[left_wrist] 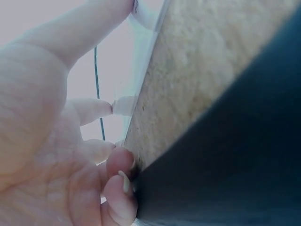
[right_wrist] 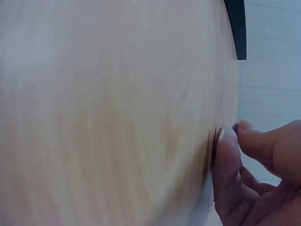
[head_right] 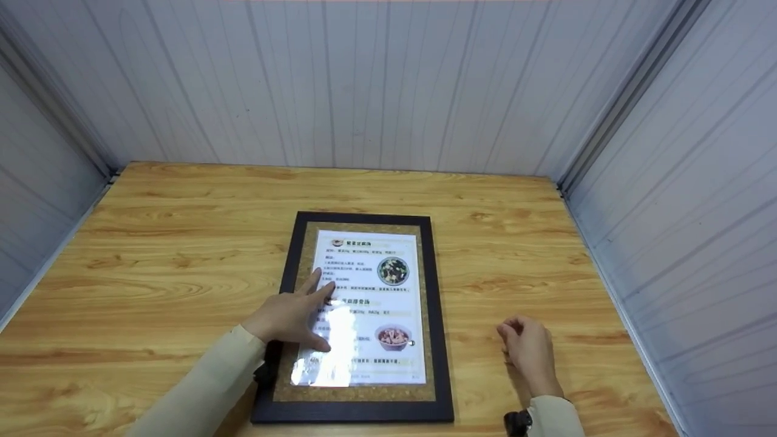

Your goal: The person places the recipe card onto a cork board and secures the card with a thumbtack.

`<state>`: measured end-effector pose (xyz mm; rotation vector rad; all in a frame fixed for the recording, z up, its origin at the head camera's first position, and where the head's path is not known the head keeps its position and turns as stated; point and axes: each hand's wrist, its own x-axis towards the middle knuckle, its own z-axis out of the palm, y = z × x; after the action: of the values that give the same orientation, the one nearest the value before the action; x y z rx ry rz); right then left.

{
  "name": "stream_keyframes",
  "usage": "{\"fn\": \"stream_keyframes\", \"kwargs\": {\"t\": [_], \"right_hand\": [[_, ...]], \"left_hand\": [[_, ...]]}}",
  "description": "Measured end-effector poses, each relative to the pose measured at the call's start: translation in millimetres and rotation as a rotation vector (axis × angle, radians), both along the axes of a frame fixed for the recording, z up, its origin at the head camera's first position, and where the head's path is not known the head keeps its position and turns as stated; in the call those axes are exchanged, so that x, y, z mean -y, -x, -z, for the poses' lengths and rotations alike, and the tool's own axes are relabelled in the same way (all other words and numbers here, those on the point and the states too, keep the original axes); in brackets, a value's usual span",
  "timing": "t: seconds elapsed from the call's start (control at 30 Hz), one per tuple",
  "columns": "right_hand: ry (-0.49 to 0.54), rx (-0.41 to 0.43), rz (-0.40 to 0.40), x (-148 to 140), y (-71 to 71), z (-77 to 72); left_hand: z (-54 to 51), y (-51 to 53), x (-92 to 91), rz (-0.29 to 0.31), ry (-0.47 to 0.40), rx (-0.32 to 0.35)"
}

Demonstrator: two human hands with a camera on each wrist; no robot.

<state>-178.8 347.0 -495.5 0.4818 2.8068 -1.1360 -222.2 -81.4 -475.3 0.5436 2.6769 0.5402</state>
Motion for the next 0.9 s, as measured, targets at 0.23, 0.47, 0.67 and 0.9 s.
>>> {"fn": "stream_keyframes", "kwargs": {"t": [0.23, 0.47, 0.67, 0.9], "right_hand": [[0.100, 0.023, 0.012, -6.5, 0.5, -6.3], [0.157, 0.048, 0.031, -2.1, 0.9, -14.1], [0.308, 0.025, 0.048, 13.5, 2.0, -17.6], [0.345, -0.006, 0.004, 28.2, 10.8, -24.7]], "left_hand": [[0.4, 0.4, 0.1, -0.002, 0.003, -0.004], [-0.6, 1.7, 1.2, -0.002, 0.008, 0.001], [1.2, 2.6, 0.0, 0.009, 0.011, -0.013], [3.0, 0.1, 0.8, -0.005, 0.002, 0.004]]}}
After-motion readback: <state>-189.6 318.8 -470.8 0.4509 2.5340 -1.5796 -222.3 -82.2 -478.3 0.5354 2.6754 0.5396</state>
